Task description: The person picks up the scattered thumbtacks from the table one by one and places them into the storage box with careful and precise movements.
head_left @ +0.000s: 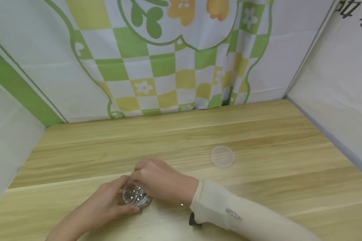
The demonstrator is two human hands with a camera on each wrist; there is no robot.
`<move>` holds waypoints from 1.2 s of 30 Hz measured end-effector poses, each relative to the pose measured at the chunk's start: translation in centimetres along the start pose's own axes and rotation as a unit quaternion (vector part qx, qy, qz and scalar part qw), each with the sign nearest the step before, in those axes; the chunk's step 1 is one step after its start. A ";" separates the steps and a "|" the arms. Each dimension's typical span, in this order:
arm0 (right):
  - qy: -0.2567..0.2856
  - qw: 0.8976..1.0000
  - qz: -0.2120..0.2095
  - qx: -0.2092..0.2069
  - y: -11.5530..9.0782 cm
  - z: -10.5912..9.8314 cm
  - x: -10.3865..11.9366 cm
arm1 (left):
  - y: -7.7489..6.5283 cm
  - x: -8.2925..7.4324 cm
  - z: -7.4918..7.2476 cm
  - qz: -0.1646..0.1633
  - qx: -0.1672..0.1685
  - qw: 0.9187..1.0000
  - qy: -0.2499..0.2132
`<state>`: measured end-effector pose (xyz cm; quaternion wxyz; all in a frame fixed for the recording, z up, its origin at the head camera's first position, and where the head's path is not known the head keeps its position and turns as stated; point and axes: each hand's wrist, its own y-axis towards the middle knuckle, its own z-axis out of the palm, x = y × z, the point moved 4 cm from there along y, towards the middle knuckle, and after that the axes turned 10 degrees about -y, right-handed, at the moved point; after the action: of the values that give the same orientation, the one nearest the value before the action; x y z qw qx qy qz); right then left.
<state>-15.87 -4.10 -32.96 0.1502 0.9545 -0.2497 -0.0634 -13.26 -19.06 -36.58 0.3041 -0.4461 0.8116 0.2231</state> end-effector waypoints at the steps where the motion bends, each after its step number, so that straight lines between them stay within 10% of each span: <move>1: 0.000 1.000 0.001 -0.003 0.2 0.2 0.0 | 0.0 0.0 0.0 -0.002 0.000 1.000 0.001; 19: 0.060 0.994 0.070 0.058 -6.8 0.7 -4.1 | 0.0 -0.1 0.0 -0.016 -0.002 1.000 0.007; 36: 0.021 0.994 0.069 0.079 -6.5 1.3 -4.0 | 0.0 0.1 -0.1 -0.006 -0.002 1.000 0.004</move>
<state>-16.62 2.98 -36.07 0.0833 0.9450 -0.3160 -0.0130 -13.32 -19.21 -36.55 0.3015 -0.4527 0.8094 0.2214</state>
